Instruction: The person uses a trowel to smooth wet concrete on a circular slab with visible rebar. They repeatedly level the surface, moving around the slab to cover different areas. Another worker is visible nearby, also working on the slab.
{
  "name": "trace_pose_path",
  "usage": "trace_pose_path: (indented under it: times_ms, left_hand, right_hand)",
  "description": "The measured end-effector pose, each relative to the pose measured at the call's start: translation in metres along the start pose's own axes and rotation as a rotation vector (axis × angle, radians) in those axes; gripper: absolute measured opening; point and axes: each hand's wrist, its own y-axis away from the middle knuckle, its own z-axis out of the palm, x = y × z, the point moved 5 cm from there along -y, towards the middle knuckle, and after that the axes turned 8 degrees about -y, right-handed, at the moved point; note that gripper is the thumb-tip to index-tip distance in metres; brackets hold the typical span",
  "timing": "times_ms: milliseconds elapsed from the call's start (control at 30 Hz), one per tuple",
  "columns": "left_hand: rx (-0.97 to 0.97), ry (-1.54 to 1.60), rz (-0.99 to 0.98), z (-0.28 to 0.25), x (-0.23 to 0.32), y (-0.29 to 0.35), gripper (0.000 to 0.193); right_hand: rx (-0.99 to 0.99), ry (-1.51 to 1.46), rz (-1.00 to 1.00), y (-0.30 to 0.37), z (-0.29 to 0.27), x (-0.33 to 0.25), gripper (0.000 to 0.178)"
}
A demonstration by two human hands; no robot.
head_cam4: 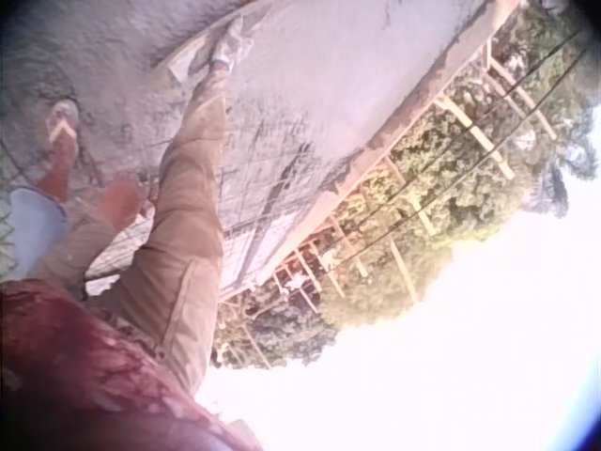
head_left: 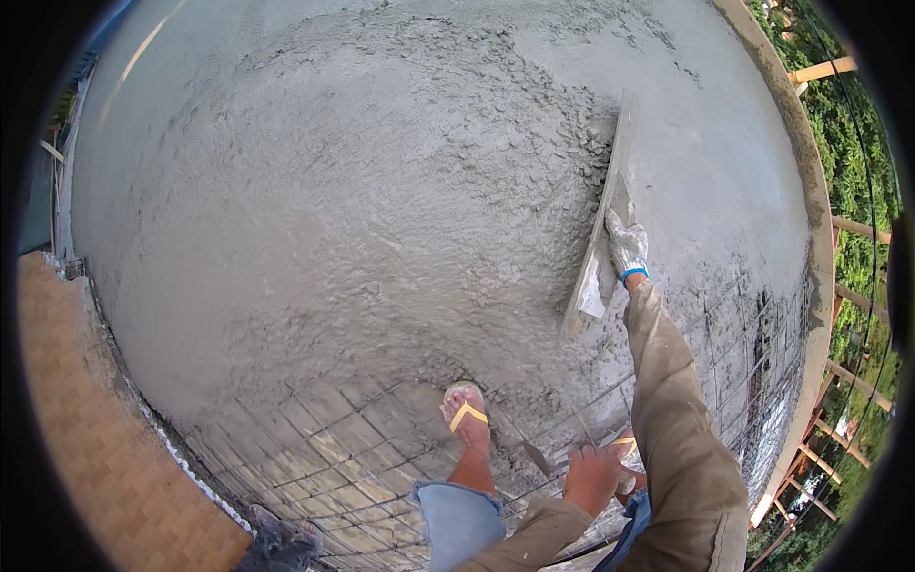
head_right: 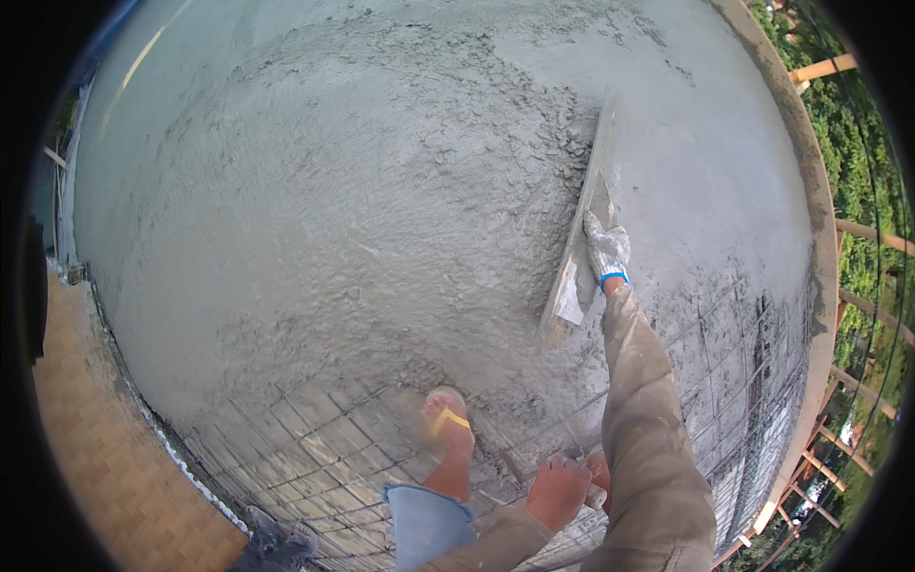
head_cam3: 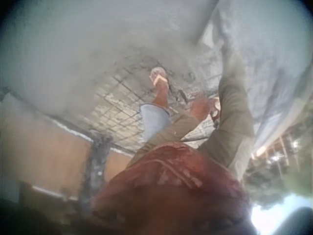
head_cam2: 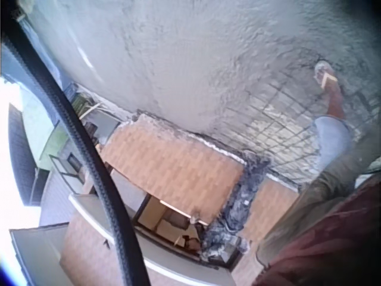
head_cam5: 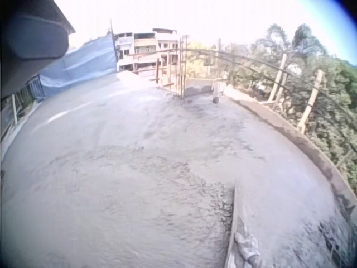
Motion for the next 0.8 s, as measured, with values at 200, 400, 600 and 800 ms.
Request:
trace_pose_path:
  times_ms: [200, 400, 600, 800]
  left_hand:
    - [0.223, 0.030, -0.024, -0.020, -0.001, 0.021, 0.017]
    - [0.005, -0.088, -0.019, -0.032, -0.028, 0.033, 0.017]
    - [0.141, -0.174, -0.061, -0.035, -0.028, 0.012, 0.015]
    - [0.113, -0.184, -0.054, -0.007, 0.010, -0.006, 0.015]
  right_hand:
    - [-0.041, -0.129, -0.138, -0.029, 0.071, -0.098, 0.083]
    - [-0.327, -0.178, -0.349, -0.049, 0.112, -0.240, 0.089]
    - [-0.324, -0.020, -0.529, 0.006, 0.181, -0.286, 0.093]
    - [-0.381, 0.180, -0.881, 0.047, 0.134, -0.191, 0.062]
